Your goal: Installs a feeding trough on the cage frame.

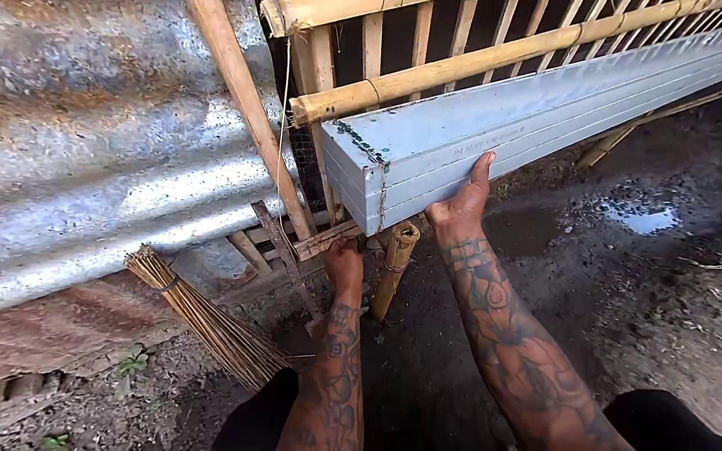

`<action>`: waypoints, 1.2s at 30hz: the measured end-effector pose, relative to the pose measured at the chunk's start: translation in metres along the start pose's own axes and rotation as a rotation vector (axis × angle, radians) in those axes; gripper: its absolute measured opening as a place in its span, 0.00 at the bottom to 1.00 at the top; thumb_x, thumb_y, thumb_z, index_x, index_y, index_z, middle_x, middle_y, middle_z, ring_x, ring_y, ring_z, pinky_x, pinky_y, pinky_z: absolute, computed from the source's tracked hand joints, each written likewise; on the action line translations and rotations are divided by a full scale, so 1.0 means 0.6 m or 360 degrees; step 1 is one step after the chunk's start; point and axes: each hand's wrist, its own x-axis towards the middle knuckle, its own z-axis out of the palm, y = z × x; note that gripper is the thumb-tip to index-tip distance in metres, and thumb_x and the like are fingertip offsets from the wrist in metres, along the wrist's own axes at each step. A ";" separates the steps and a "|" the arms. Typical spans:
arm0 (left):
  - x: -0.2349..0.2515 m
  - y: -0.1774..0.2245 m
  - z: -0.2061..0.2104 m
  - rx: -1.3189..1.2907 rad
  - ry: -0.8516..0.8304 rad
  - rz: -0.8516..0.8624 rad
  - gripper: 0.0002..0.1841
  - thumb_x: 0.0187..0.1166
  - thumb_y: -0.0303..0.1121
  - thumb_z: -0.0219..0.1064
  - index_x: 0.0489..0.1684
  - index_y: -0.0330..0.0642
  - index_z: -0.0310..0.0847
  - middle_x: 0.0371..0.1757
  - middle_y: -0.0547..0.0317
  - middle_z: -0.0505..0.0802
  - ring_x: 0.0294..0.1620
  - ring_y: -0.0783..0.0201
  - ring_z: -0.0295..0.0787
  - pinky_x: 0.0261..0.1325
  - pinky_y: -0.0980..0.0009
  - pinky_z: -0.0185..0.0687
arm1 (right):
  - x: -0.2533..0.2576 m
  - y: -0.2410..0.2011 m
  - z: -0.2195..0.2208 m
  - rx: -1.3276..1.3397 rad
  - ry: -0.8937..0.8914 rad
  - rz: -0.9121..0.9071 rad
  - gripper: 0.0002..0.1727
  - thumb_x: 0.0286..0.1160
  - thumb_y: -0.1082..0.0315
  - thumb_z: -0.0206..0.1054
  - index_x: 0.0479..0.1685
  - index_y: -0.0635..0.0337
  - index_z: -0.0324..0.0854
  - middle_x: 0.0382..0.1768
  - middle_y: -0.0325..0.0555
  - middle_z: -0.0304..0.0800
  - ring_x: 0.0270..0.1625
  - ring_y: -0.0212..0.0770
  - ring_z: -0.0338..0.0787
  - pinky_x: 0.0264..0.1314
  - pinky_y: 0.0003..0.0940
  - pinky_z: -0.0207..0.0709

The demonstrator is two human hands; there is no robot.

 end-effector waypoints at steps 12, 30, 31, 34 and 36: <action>0.002 -0.026 -0.013 0.0135 -0.0770 0.0159 0.09 0.86 0.33 0.65 0.43 0.38 0.90 0.31 0.59 0.90 0.29 0.69 0.84 0.40 0.70 0.83 | -0.011 0.010 -0.035 -0.0147 -0.0042 -0.0082 0.28 0.93 0.41 0.41 0.78 0.47 0.66 0.69 0.48 0.82 0.75 0.48 0.82 0.74 0.63 0.76; 0.032 -0.014 -0.005 0.0261 -0.1086 0.0262 0.10 0.86 0.34 0.64 0.38 0.42 0.91 0.35 0.62 0.91 0.38 0.71 0.85 0.50 0.67 0.81 | -0.030 0.015 -0.048 -0.0547 0.0069 -0.0146 0.31 0.92 0.37 0.37 0.76 0.46 0.68 0.66 0.45 0.85 0.71 0.44 0.86 0.71 0.56 0.81; 0.035 -0.020 -0.003 0.0128 -0.1087 0.0203 0.10 0.86 0.33 0.65 0.38 0.41 0.91 0.33 0.62 0.90 0.34 0.72 0.83 0.45 0.70 0.80 | -0.030 0.014 -0.049 -0.0499 0.0041 -0.0126 0.31 0.92 0.37 0.37 0.76 0.46 0.68 0.66 0.45 0.85 0.71 0.44 0.86 0.71 0.57 0.81; 0.027 -0.046 0.012 -0.0597 -0.0865 -0.0106 0.05 0.81 0.24 0.67 0.37 0.33 0.87 0.26 0.60 0.87 0.23 0.73 0.77 0.29 0.78 0.75 | -0.032 0.010 -0.063 -0.0390 -0.0027 -0.0087 0.31 0.92 0.36 0.36 0.73 0.46 0.70 0.63 0.45 0.86 0.69 0.44 0.87 0.70 0.57 0.82; 0.022 -0.056 0.024 -0.0827 -0.0644 -0.0272 0.08 0.86 0.27 0.62 0.41 0.33 0.86 0.28 0.57 0.88 0.22 0.71 0.79 0.26 0.77 0.75 | -0.035 0.007 -0.077 -0.0379 -0.0076 -0.0064 0.33 0.90 0.33 0.35 0.73 0.45 0.70 0.64 0.44 0.86 0.69 0.45 0.86 0.70 0.58 0.81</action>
